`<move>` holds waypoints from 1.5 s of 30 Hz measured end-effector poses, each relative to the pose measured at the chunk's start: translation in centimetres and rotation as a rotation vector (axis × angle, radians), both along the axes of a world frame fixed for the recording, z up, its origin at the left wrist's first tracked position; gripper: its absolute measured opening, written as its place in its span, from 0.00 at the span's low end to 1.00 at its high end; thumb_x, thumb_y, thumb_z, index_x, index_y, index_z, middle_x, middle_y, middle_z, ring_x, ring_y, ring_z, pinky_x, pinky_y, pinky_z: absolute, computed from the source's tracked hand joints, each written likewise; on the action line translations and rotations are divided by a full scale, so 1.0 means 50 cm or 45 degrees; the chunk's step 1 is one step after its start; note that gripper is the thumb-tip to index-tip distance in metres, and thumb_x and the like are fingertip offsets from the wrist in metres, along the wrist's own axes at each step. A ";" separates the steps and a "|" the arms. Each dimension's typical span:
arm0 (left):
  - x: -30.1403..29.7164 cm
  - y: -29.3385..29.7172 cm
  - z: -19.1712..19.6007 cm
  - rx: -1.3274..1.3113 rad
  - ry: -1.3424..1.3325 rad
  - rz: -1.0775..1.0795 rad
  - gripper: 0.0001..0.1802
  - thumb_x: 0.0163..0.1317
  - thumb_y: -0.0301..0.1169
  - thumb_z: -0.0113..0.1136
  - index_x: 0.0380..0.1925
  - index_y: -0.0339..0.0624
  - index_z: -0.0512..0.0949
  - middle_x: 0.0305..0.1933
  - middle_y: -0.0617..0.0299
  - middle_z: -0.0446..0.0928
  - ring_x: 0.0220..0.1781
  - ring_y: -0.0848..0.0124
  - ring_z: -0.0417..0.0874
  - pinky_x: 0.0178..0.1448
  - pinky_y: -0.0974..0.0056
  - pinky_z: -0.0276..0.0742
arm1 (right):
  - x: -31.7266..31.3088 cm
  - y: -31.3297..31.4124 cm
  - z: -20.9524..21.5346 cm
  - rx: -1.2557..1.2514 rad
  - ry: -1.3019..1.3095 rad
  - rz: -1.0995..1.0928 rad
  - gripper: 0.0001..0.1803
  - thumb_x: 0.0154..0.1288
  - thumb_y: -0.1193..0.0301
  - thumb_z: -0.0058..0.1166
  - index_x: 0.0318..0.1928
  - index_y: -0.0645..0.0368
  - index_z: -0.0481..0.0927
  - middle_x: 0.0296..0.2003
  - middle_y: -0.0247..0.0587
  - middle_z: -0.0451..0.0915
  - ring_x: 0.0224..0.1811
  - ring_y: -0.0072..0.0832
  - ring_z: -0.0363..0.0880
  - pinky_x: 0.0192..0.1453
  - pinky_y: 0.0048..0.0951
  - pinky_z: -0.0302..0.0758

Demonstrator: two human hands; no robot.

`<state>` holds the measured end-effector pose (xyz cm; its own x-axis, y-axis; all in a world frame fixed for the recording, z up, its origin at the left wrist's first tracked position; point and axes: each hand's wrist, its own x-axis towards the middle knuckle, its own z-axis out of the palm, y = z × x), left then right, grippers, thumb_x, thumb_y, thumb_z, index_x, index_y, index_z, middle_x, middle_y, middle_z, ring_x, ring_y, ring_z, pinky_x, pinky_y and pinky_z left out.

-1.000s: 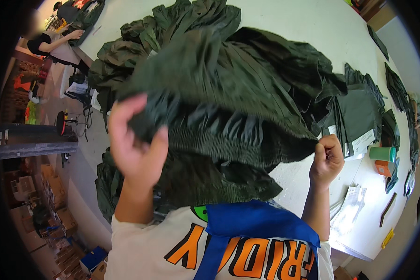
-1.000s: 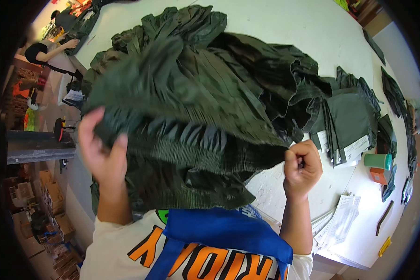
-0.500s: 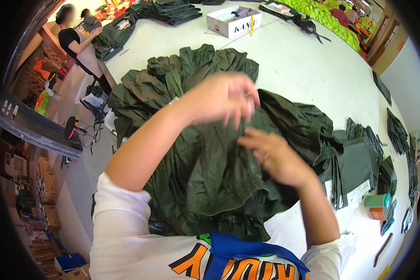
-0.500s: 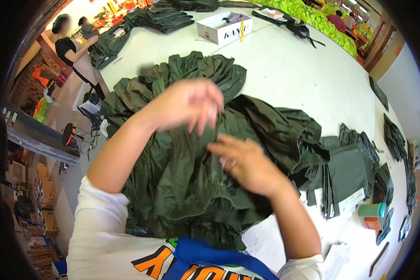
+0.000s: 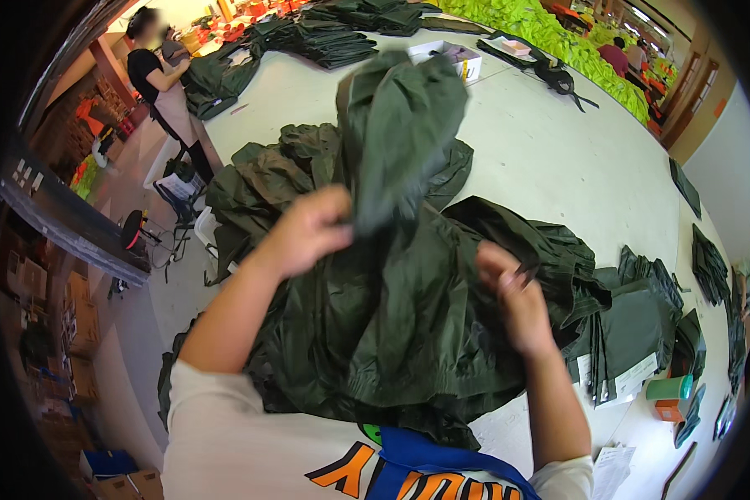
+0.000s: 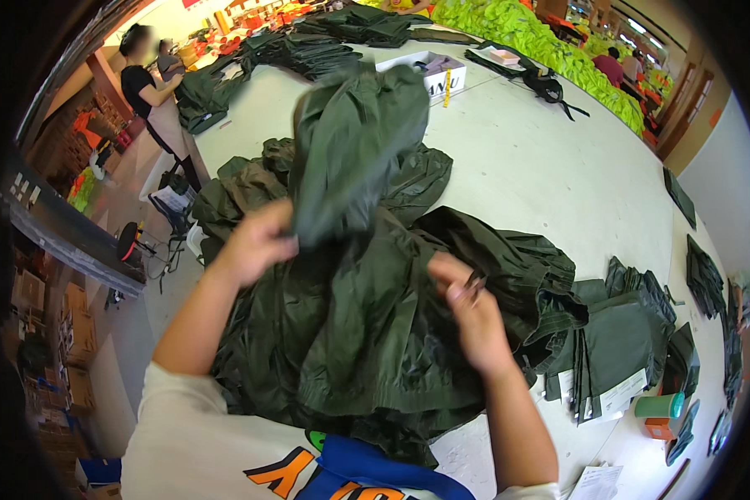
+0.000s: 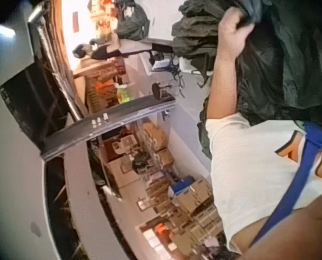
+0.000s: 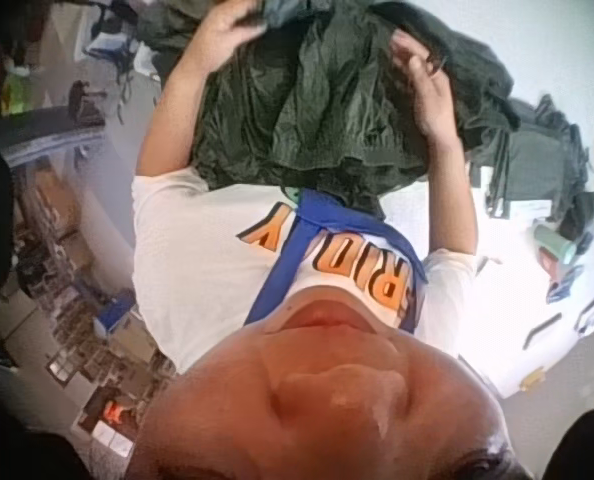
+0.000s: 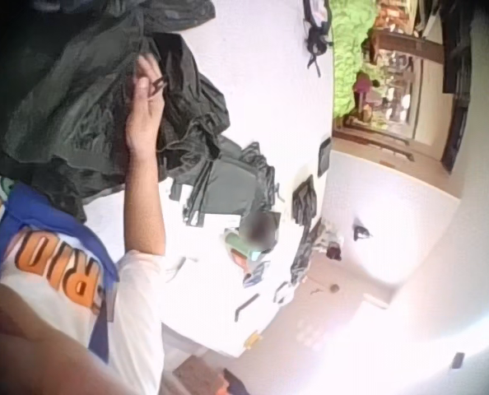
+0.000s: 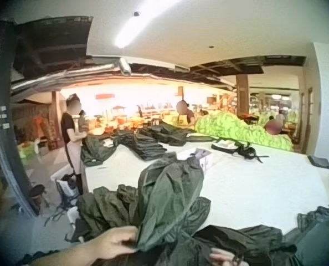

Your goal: The person uses a small knife to cut tags and loose threads from the elastic waistbands of several dark green garments. The person handles each garment one at a time, trims the tag, and sets the garment aside.

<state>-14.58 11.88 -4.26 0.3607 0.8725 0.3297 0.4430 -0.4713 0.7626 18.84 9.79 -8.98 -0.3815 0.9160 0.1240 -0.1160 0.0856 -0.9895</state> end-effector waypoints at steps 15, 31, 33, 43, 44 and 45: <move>-0.003 -0.382 0.033 0.032 0.096 0.353 0.30 0.54 0.25 0.59 0.60 0.41 0.66 0.60 0.53 0.66 0.55 0.61 0.73 0.58 0.60 0.71 | -0.115 -0.146 0.068 -0.324 0.825 0.435 0.29 0.73 0.52 0.32 0.63 0.61 0.64 0.62 0.46 0.66 0.61 0.37 0.67 0.67 0.41 0.62; 0.178 -0.534 0.116 0.828 0.541 0.363 0.24 0.42 0.29 0.68 0.44 0.41 0.77 0.47 0.56 0.77 0.51 0.60 0.78 0.63 0.51 0.70 | -0.090 -0.313 0.193 0.086 0.640 -0.645 0.20 0.74 0.67 0.38 0.61 0.64 0.69 0.46 0.38 0.76 0.34 0.14 0.70 0.42 0.15 0.67; 0.182 -0.526 0.096 0.892 0.556 0.346 0.21 0.43 0.28 0.68 0.41 0.39 0.78 0.46 0.56 0.78 0.50 0.58 0.79 0.61 0.50 0.73 | -0.034 -0.321 0.170 0.381 0.415 -0.493 0.20 0.73 0.68 0.39 0.61 0.64 0.69 0.47 0.38 0.75 0.31 0.13 0.67 0.40 0.14 0.64; 0.162 -0.542 0.081 1.158 0.544 0.367 0.16 0.48 0.33 0.69 0.35 0.36 0.79 0.43 0.52 0.78 0.52 0.55 0.78 0.60 0.49 0.74 | -0.083 -0.360 0.271 1.586 -0.794 -0.048 0.23 0.40 0.80 0.59 0.43 0.55 0.81 0.47 0.40 0.80 0.39 0.36 0.81 0.39 0.32 0.78; 0.166 -0.541 0.081 1.070 0.512 0.367 0.17 0.48 0.36 0.69 0.35 0.38 0.80 0.45 0.53 0.78 0.53 0.56 0.77 0.63 0.50 0.71 | -0.083 -0.351 0.259 1.552 -0.871 0.004 0.17 0.41 0.81 0.58 0.38 0.57 0.81 0.40 0.38 0.82 0.35 0.37 0.81 0.37 0.32 0.77; 0.169 -0.542 0.079 0.995 0.504 0.391 0.17 0.47 0.37 0.69 0.35 0.39 0.79 0.46 0.55 0.77 0.54 0.59 0.77 0.65 0.51 0.67 | -0.094 -0.353 0.258 1.504 -0.823 -0.009 0.14 0.42 0.81 0.57 0.34 0.57 0.80 0.34 0.38 0.82 0.32 0.37 0.80 0.36 0.32 0.76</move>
<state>-6.12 -15.19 -0.33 0.3626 0.5302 0.7665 0.7939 -0.6064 0.0439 14.12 -7.88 3.93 -0.6669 0.3891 0.6355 0.3438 0.9173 -0.2009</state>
